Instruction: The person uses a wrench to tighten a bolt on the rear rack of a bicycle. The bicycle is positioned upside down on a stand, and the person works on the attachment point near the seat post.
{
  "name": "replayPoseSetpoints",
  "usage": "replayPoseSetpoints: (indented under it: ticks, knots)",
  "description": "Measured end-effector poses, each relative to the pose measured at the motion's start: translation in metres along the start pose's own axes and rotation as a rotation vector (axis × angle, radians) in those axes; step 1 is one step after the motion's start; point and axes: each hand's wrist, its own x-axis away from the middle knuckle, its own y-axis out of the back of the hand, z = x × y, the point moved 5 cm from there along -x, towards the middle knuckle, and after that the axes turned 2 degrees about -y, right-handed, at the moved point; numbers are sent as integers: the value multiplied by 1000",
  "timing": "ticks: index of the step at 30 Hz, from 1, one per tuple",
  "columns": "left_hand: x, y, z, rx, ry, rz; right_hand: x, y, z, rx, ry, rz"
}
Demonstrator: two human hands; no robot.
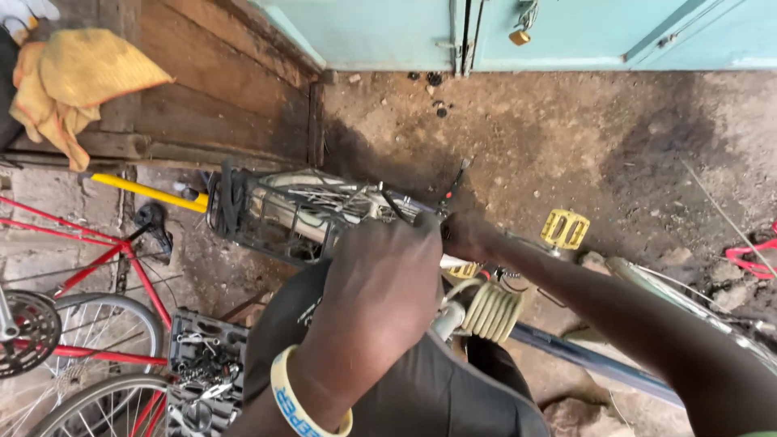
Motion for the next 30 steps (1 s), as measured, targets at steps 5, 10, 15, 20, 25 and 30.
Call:
replayPoseSetpoints:
  ticks: [5, 10, 15, 20, 25, 30]
  knots:
    - [-8, -21, 6, 34, 150, 262, 6, 8, 14, 4, 490, -142]
    - [-24, -41, 5, -50, 167, 249, -11, -6, -2, 323, 773, -357]
    - [-48, -26, 0, 64, 11, 115, 4, 23, 1, 406, 544, -118]
    - [-47, -12, 12, 166, 27, 228, 18, 54, 8, 100, 66, 410]
    - [-42, -8, 32, 204, 87, 273, 13, 73, 17, -322, -143, 922]
    - [-32, -13, 37, 183, 266, 443, -1, 53, 12, -219, -79, 1098]
